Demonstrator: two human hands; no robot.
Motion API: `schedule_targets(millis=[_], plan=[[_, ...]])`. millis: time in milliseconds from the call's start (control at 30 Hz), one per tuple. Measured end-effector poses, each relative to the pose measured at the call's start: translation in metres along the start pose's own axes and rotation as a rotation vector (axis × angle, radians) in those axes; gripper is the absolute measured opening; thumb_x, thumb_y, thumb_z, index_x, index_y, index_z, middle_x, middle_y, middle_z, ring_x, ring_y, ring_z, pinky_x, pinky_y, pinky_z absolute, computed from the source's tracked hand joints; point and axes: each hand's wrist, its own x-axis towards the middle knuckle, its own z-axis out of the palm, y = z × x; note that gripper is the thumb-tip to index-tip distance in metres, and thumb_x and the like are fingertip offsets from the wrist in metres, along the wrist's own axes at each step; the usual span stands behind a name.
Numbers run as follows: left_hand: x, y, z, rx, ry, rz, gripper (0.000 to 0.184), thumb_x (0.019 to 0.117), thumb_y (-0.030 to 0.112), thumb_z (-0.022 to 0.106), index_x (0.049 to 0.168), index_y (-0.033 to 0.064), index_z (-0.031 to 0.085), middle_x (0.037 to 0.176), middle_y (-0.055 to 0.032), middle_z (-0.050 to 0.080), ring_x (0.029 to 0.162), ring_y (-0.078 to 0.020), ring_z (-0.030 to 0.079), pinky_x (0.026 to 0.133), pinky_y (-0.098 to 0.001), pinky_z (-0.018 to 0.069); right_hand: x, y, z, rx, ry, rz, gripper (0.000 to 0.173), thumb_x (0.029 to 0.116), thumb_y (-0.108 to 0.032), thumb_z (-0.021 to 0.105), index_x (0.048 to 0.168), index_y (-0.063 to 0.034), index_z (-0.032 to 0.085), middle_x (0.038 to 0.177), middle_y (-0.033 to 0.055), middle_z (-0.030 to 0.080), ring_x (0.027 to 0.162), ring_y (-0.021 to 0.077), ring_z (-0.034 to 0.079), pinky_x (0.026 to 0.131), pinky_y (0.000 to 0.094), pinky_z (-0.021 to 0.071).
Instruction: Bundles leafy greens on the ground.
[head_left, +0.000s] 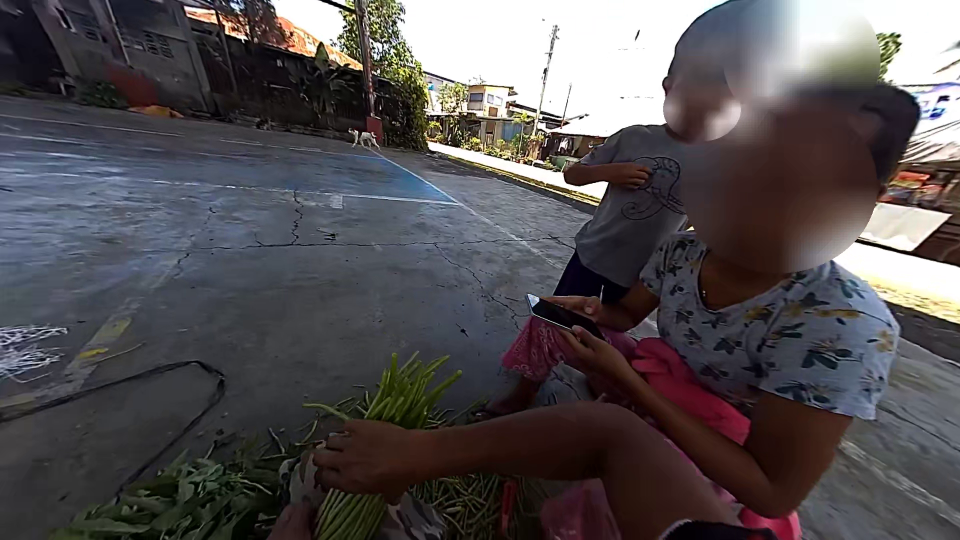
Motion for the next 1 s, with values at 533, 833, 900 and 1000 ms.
schedule_targets(millis=[533,833,900,1000], plan=[[-0.019,0.051,-0.002,0.08,-0.094,-0.144,0.087,0.0804,0.039,0.083,0.145,-0.0035,0.043,0.15,-0.0231,0.042,0.126,-0.0358,0.058,0.101,-0.0462,0.0515,-0.009,0.009,-0.009,0.2,-0.409,0.071,0.075,0.076,-0.025,0.087,0.139,-0.0026,0.053,0.126,0.0211,0.064,0.122,0.0403,0.058,0.114,0.0564,0.0329],[-0.053,0.028,-0.017,0.31,-0.15,-0.249,0.107,0.0738,0.066,0.08,0.144,-0.0057,0.043,0.147,-0.0245,0.045,0.128,-0.0392,0.054,0.103,-0.0521,0.0471,-0.012,0.011,-0.011,0.14,-0.435,0.087,0.067,0.0798,-0.03,0.084,0.135,-0.0027,0.056,0.12,0.0187,0.067,0.115,0.0384,0.061,0.112,0.0557,0.0348],[-0.064,0.016,-0.017,0.377,-0.133,-0.21,0.111,0.0709,0.07,0.079,0.143,-0.0059,0.043,0.145,-0.025,0.048,0.134,-0.0386,0.05,0.114,-0.0515,0.0362,-0.012,0.01,-0.01,0.128,-0.423,0.086,0.068,0.0797,-0.03,0.085,0.135,-0.0033,0.056,0.121,0.0187,0.066,0.116,0.0387,0.061,0.111,0.0556,0.0357],[-0.079,-0.005,-0.019,0.449,-0.09,-0.176,0.116,0.0667,0.075,0.078,0.145,-0.0029,0.044,0.147,-0.0239,0.05,0.144,-0.038,0.04,0.124,-0.0511,0.0172,-0.015,0.01,-0.007,0.114,-0.398,0.095,0.065,0.08,-0.03,0.084,0.134,-0.0041,0.058,0.122,0.0174,0.067,0.118,0.0375,0.061,0.112,0.054,0.0364]])
